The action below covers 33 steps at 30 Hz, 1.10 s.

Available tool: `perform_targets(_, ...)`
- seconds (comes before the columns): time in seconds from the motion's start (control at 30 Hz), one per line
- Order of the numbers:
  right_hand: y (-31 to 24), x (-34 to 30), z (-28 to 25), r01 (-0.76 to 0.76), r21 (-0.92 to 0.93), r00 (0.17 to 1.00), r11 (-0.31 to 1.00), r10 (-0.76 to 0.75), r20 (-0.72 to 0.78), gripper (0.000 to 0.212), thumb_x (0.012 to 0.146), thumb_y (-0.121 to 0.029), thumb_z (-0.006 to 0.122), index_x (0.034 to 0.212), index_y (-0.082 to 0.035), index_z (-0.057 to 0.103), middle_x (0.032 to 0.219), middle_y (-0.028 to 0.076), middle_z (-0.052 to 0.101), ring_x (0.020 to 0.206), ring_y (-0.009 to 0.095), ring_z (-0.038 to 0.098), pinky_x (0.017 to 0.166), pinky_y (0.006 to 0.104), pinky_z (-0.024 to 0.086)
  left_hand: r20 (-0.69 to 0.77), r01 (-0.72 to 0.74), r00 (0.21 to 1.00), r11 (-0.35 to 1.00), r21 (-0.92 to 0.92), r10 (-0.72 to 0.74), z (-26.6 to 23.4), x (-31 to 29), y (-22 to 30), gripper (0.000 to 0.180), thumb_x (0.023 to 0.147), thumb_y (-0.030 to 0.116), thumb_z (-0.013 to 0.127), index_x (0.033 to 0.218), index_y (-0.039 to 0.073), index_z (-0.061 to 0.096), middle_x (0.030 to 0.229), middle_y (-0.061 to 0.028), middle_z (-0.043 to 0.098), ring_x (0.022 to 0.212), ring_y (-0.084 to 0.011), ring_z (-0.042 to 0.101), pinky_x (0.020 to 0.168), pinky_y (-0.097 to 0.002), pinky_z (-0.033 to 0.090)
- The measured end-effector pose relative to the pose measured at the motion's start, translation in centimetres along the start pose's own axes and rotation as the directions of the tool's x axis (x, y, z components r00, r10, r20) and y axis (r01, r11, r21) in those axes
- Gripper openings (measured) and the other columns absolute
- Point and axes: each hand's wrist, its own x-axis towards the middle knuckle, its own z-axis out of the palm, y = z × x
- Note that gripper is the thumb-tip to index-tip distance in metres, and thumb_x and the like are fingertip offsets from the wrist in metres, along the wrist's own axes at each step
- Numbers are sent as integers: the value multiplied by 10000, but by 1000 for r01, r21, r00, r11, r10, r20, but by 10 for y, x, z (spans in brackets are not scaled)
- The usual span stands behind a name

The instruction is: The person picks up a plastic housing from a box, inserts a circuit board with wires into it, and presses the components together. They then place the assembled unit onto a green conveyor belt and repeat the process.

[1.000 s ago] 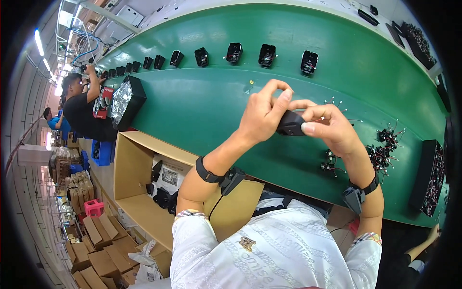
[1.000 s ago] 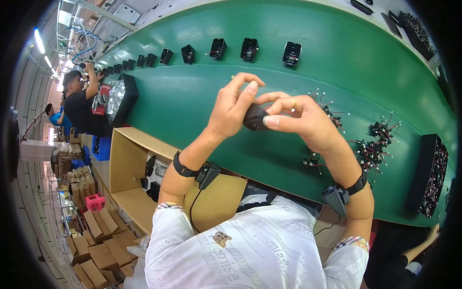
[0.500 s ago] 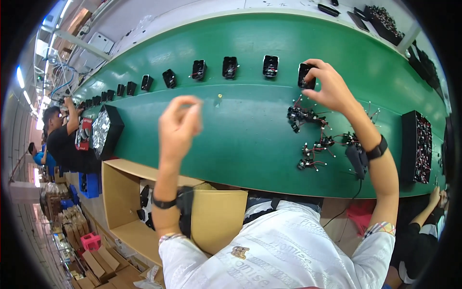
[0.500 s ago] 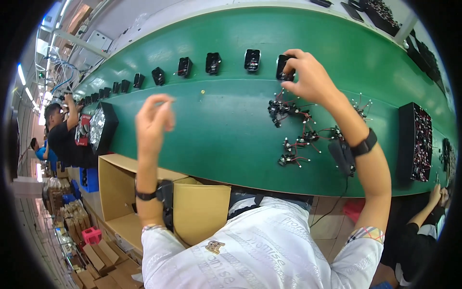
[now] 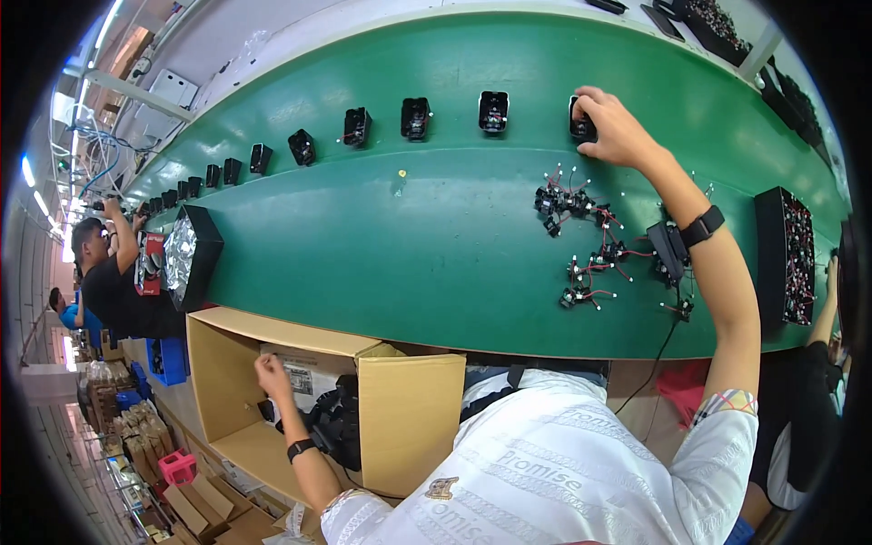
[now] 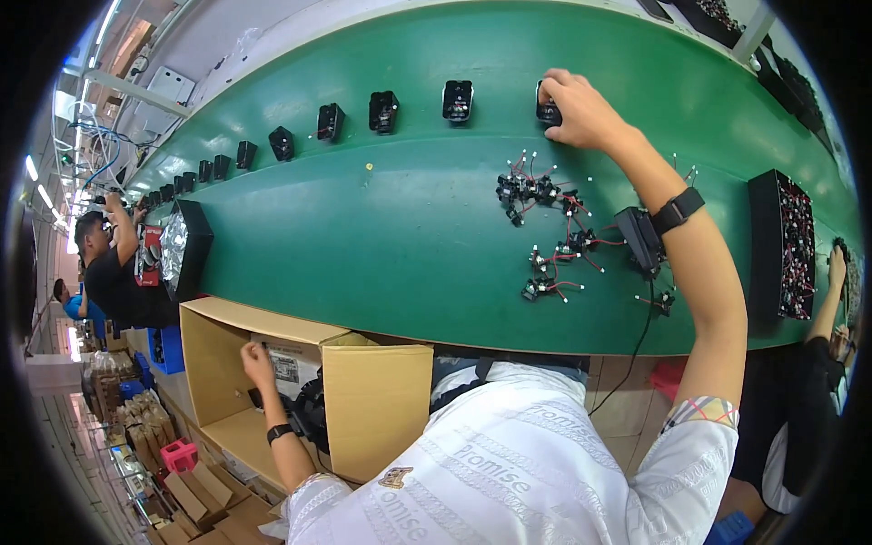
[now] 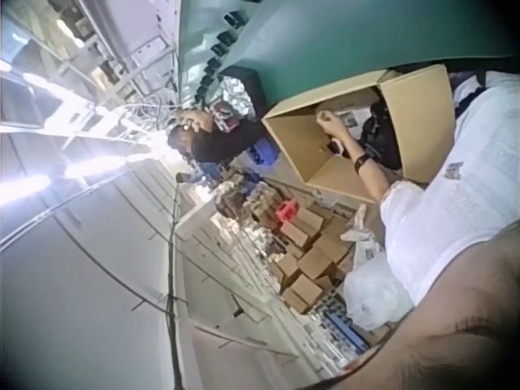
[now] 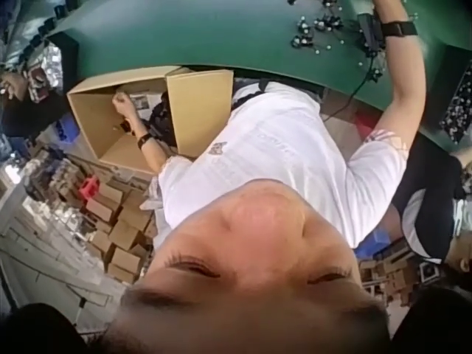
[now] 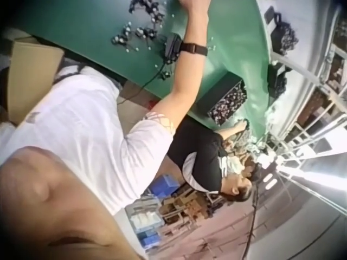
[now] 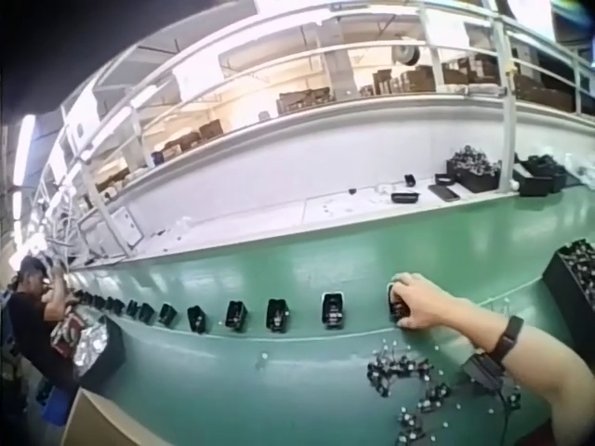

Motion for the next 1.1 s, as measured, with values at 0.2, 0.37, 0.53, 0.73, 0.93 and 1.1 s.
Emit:
perform_targets(0.2, -45, -38, -62, 88, 276, 996, 957, -84, -28, 347, 784, -110, 772, 1086, -42, 617, 1260, 119, 639, 1122, 316, 612, 939, 433, 502, 678, -170, 727, 985, 23, 110, 52, -81, 27, 379, 955, 224, 578, 1228, -38, 585, 1134, -280, 682, 1060, -458, 641, 893, -467, 501)
perform_targets(0.37, -71, -76, -63, 28, 238, 982, 971, -71, 175, 263, 815, -113, 743, 1044, -9, 667, 974, 127, 702, 933, 301, 670, 843, 408, 531, 798, -49, 598, 997, -58, 76, 74, -127, 39, 572, 912, 363, 634, 1337, -5, 527, 1330, -265, 598, 1178, -480, 570, 991, -476, 471)
perform_targets(0.53, -73, -59, -48, 89, 173, 994, 981, -100, 54, 279, 809, -115, 750, 1060, -31, 662, 1008, 126, 688, 950, 319, 660, 857, 417, 533, 734, -210, 654, 976, -55, 182, 124, -102, 27, 575, 904, 374, 652, 1324, -3, 544, 1331, -260, 599, 1160, -476, 583, 977, -479, 480)
perform_targets(0.73, -81, -47, -38, 132, 19, 986, 991, -133, 96, 336, 809, -127, 745, 1127, -73, 652, 1122, 102, 668, 1027, 326, 652, 878, 441, 541, 667, -555, 647, 828, 79, 370, 161, -78, -24, 567, 902, 369, 662, 1314, -5, 554, 1302, -263, 616, 1135, -474, 596, 963, -476, 488)
perform_targets(0.93, -76, -49, -39, 37, 151, 998, 988, -44, 44, 309, 820, -175, 746, 1093, -55, 669, 1037, 112, 698, 969, 302, 671, 854, 422, 542, 641, -769, 580, 597, 228, 502, 121, -72, -75, 559, 901, 365, 670, 1305, -7, 563, 1279, -265, 631, 1114, -473, 607, 952, -473, 495)
perform_targets(1.1, -69, -68, -59, 39, 180, 999, 983, -41, 11, 238, 844, -168, 728, 1037, -36, 686, 985, 123, 701, 896, 290, 674, 806, 398, 541, 411, 401, 845, 914, -62, -343, 54, -34, -8, 467, 1010, 432, 531, 1174, 2, 608, 924, -144, 695, 740, -248, 710, 583, -353, 569)
